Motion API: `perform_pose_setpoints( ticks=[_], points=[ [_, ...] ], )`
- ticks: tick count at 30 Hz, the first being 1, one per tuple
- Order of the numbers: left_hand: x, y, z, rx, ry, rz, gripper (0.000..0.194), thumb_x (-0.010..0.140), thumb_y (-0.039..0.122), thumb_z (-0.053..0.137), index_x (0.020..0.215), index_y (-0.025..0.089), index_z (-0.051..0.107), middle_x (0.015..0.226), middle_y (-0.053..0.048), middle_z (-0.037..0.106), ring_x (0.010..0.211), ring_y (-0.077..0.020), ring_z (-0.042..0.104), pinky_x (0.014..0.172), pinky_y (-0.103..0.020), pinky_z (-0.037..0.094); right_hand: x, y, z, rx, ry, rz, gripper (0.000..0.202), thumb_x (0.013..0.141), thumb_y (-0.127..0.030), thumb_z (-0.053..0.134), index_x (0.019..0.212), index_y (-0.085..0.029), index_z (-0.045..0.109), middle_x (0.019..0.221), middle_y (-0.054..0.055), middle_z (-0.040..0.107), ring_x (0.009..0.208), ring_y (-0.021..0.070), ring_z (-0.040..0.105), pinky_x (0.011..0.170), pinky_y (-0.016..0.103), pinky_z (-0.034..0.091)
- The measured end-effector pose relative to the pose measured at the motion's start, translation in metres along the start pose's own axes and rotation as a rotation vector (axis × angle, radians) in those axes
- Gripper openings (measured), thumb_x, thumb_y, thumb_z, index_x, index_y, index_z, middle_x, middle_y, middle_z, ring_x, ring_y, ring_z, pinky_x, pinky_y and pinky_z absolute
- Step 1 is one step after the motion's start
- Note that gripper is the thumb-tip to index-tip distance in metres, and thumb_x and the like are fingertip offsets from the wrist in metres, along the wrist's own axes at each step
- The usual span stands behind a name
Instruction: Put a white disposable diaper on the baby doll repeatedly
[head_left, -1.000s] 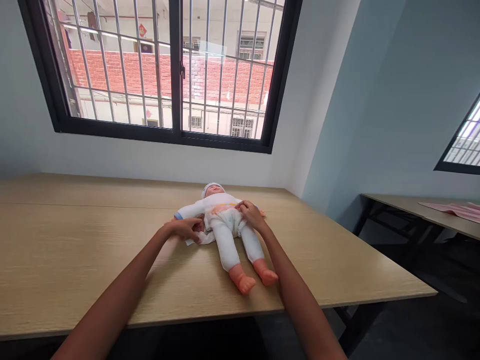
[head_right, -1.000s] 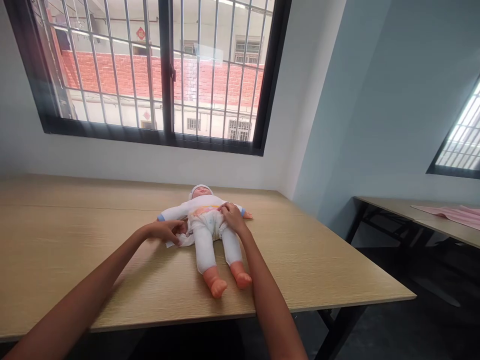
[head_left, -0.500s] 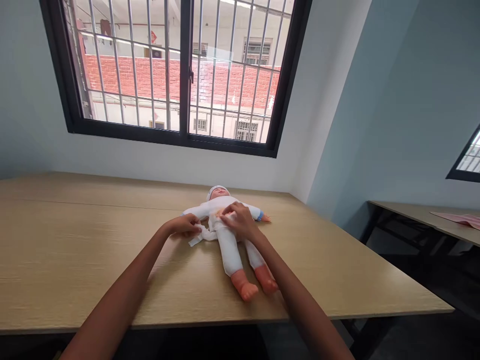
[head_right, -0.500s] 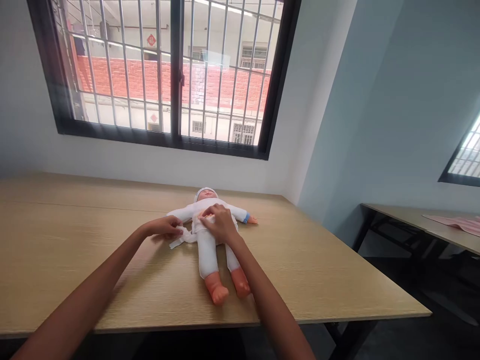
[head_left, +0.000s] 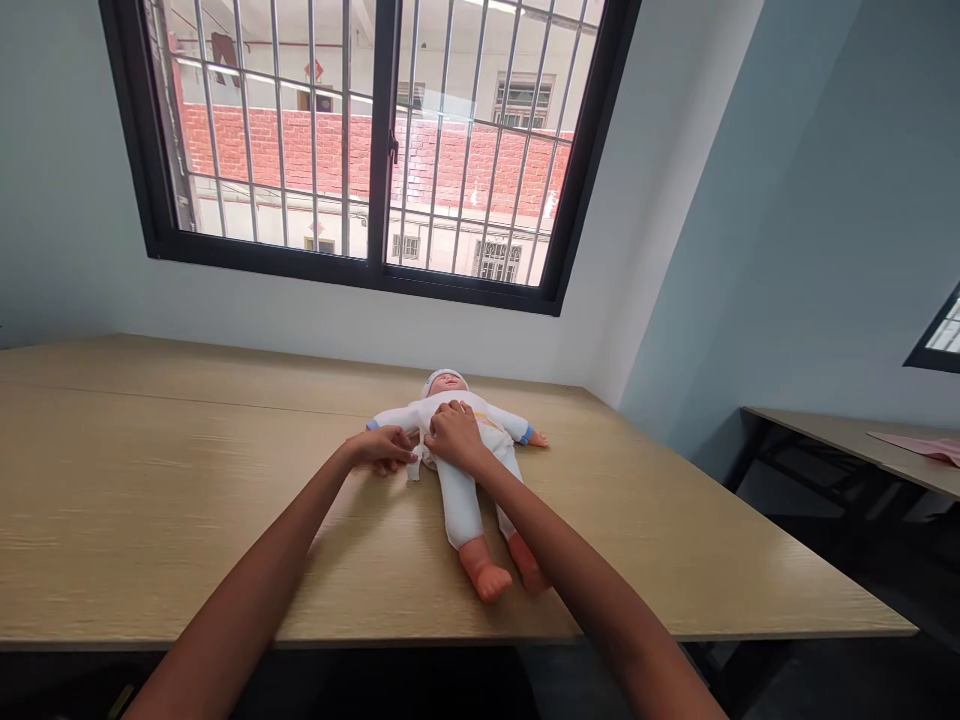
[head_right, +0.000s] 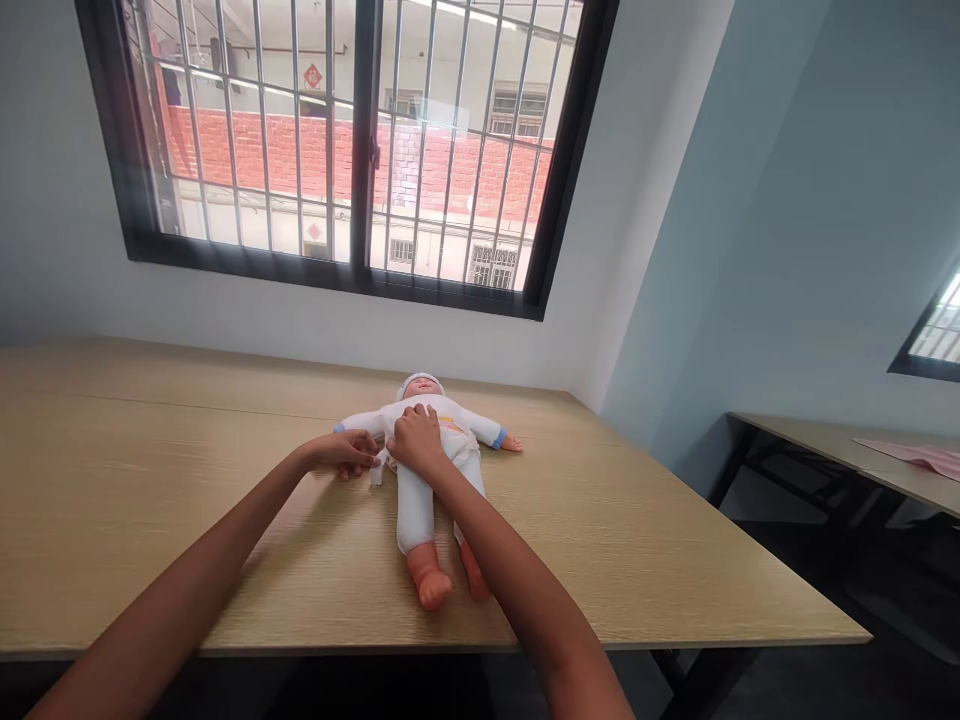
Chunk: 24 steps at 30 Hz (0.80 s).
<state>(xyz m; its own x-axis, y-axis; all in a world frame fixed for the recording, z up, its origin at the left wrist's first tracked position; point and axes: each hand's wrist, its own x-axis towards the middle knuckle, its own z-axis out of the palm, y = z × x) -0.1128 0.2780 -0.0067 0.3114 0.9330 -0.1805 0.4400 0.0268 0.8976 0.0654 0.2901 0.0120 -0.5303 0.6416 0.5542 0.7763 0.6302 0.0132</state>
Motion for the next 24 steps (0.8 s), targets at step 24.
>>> perform_pose_setpoints(
  ticks=[24],
  points=[
    [-0.01,0.022,0.002,-0.421,0.012,0.253,0.041,0.061,0.036,0.079,0.091,0.017,0.058,0.077,0.0,0.063,0.064,-0.0096,0.055,0.063,-0.025,0.043,-0.009,-0.009,-0.005,-0.014,-0.143,-0.05,0.033,0.08,-0.032,0.061,0.107,-0.013,0.062,0.112,0.013,0.06,0.111,0.0278,0.049,0.109,0.051,0.023]
  ],
)
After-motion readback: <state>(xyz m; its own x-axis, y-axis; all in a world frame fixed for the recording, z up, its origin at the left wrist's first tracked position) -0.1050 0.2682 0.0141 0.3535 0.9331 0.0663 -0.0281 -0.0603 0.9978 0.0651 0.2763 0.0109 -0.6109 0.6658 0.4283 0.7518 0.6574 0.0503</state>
